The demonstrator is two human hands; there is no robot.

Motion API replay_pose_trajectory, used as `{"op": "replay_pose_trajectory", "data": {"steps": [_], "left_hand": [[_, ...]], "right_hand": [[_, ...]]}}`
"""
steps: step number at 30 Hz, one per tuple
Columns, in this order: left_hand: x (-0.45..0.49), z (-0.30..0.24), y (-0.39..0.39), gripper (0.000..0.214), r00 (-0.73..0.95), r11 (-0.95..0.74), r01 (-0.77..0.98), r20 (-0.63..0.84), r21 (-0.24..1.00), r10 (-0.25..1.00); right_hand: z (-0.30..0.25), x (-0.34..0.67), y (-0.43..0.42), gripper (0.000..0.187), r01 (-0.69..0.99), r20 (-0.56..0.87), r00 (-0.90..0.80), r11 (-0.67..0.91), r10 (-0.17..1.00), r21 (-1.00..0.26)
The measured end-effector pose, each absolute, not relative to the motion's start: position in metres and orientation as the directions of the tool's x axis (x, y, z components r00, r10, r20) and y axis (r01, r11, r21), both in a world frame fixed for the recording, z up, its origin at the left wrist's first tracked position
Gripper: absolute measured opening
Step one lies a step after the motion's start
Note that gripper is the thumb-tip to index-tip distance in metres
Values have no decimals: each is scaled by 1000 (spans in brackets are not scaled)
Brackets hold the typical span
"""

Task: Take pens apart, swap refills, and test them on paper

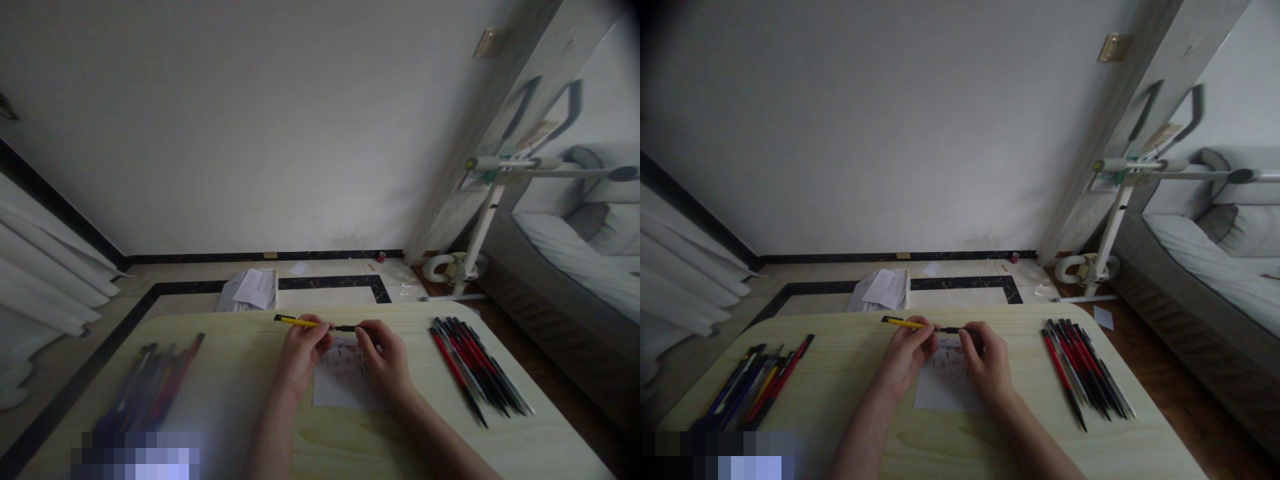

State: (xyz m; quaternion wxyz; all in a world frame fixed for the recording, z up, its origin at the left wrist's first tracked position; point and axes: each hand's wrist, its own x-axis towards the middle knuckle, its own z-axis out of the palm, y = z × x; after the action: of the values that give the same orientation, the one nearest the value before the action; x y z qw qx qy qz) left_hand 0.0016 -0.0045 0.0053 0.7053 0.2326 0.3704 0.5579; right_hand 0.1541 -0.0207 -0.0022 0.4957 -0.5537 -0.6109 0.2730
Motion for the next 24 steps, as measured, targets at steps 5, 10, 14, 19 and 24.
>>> {"op": "replay_pose_trajectory", "data": {"steps": [5, 10, 14, 19, 24], "left_hand": [[2, 4, -5, 20, 98, 237, -608, -225, 758, 969], [2, 5, -6, 21, 102, 244, -603, -230, 760, 968], [2, 7, -6, 22, 97, 249, -595, -239, 764, 966], [2, 6, -5, 23, 88, 239, -609, -236, 756, 968], [2, 5, -5, 24, 78, 234, -624, -238, 745, 968]], "right_hand": [[-3, 154, -20, 18, 420, 303, 109, 233, 947, -877], [-2, 154, -21, 18, 426, 299, 107, 228, 948, -875], [-3, 154, -20, 18, 418, 300, 109, 231, 948, -879], [-3, 154, -20, 18, 418, 307, 119, 233, 944, -878], [-3, 154, -21, 19, 412, 307, 124, 232, 944, -881]]}}
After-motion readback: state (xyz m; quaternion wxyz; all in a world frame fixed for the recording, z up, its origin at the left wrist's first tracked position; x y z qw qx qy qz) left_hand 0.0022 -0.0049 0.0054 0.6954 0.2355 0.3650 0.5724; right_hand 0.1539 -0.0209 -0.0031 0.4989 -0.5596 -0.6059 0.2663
